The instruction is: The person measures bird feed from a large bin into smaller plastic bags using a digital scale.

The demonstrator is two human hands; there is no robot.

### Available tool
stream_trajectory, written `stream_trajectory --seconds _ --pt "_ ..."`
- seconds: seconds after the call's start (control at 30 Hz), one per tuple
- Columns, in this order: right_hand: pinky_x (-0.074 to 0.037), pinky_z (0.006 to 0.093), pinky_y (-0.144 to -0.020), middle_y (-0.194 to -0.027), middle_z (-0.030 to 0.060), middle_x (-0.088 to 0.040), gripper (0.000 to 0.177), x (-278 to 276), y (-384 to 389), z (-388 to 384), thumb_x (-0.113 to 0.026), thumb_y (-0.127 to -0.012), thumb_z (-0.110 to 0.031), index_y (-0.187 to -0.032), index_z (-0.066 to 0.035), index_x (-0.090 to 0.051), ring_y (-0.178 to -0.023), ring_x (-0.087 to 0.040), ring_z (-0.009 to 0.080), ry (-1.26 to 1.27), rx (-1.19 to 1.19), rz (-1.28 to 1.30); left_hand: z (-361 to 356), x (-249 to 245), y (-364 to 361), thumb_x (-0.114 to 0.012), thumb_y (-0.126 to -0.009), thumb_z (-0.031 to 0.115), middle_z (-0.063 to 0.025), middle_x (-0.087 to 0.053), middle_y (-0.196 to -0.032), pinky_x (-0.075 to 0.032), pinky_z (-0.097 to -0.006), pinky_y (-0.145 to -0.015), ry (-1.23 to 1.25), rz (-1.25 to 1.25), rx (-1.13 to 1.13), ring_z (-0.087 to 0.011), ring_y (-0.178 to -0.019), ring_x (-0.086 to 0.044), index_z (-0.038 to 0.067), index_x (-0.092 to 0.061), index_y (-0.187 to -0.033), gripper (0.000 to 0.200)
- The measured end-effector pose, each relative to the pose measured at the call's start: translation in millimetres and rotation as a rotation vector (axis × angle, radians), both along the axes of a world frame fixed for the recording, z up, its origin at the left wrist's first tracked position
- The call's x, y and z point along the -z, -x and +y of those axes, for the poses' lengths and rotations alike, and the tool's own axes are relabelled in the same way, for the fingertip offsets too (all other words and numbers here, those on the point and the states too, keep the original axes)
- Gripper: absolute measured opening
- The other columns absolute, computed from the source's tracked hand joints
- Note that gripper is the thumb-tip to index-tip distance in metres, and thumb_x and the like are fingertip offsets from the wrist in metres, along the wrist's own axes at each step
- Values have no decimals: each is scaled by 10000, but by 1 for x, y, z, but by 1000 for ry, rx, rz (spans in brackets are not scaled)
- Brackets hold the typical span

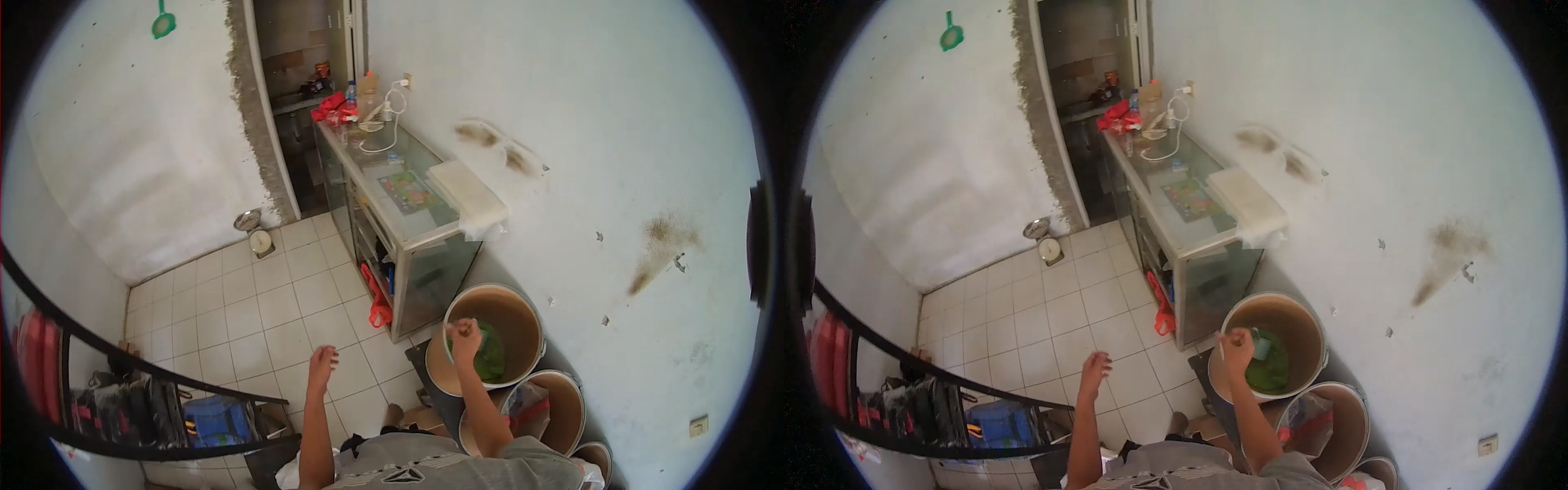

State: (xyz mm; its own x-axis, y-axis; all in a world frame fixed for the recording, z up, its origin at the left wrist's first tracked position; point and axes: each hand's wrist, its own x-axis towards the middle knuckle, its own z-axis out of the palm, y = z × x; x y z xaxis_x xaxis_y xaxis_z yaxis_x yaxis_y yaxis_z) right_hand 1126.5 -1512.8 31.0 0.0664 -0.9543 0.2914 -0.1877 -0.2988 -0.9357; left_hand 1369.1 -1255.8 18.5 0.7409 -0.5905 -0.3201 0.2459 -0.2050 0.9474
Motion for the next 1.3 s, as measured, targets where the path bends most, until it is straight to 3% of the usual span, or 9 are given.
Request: stream_trajectory --seconds 0.17,0.27,0.5,0.7,0.77,0.9,0.97,1.17,1.3 --pt "-415 229 -620 -705 13 -574 267 -39 3 -108 -726 -763 -33 -979 -21 -570 -642 -504 81 105 83 -107 -105 -54 -54 -539 -919 291 -47 -575 -904 -445 -281 -653 -20 -290 187 -128 -764 -547 56 -587 -1011 257" --pt "-419 226 -620 -690 25 -582 252 -80 10 -135 -673 -831 -94 -1046 -5 -577 -638 -521 83 61 121 -120 -165 -40 -103 -558 -909 312 -34 -531 -988 -452 -291 -652 13 -578 257 -131 -788 -531 101 -585 -1027 243" --pt "-444 255 -601 -685 57 -608 259 -77 5 -210 -534 -936 -207 -1058 15 -591 -646 -560 100 4 128 -191 -329 -131 -112 -569 -893 194 -125 -491 -1065 -458 -310 -765 187 -715 517 -219 -919 -531 34 -582 -1014 201" --pt "-487 304 -680 -844 104 -638 178 -86 -44 -268 -633 -859 -151 -1002 -45 -647 -730 -608 207 293 93 189 -481 -136 -124 -570 -877 170 -137 -544 -1059 -464 -352 -769 336 -855 932 -251 -895 -555 27 -580 -1017 200" --pt "-489 374 -769 -953 110 -607 218 -97 -63 -275 -692 -776 -148 -984 -86 -667 -890 -594 289 416 59 482 -531 -132 -136 -563 -873 147 -115 -569 -1087 -432 -414 -854 267 -1208 1053 -260 -996 -540 52 -588 -1046 199" --pt "-482 402 -791 -970 91 -590 212 -94 -82 -297 -700 -764 -141 -973 -110 -687 -915 -570 296 385 56 689 -588 -137 -149 -565 -872 134 -74 -570 -1122 -366 -507 -912 245 -1352 950 -260 -1083 -509 104 -599 -1072 206" --pt "-482 397 -793 -953 87 -609 194 -95 -84 -305 -696 -756 -130 -949 -105 -692 -899 -578 289 328 55 722 -614 -130 -161 -598 -858 151 -38 -570 -1140 -313 -561 -920 331 -1643 945 -248 -1119 -492 154 -608 -1080 222" --pt "-485 389 -796 -939 99 -636 96 -109 -94 -302 -688 -757 -108 -841 -64 -685 -873 -596 292 345 28 672 -652 -141 -172 -602 -856 163 -34 -573 -954 -295 -494 -904 110 -1472 1342 -238 -986 -524 157 -626 -992 138" --pt "-480 389 -792 -872 109 -642 97 -110 -95 -307 -680 -750 -76 -839 -40 -665 -870 -599 300 339 38 655 -669 -138 -174 -574 -871 164 -24 -543 -850 -286 -459 -897 236 -1416 1379 -225 -923 -528 146 -616 -934 78"
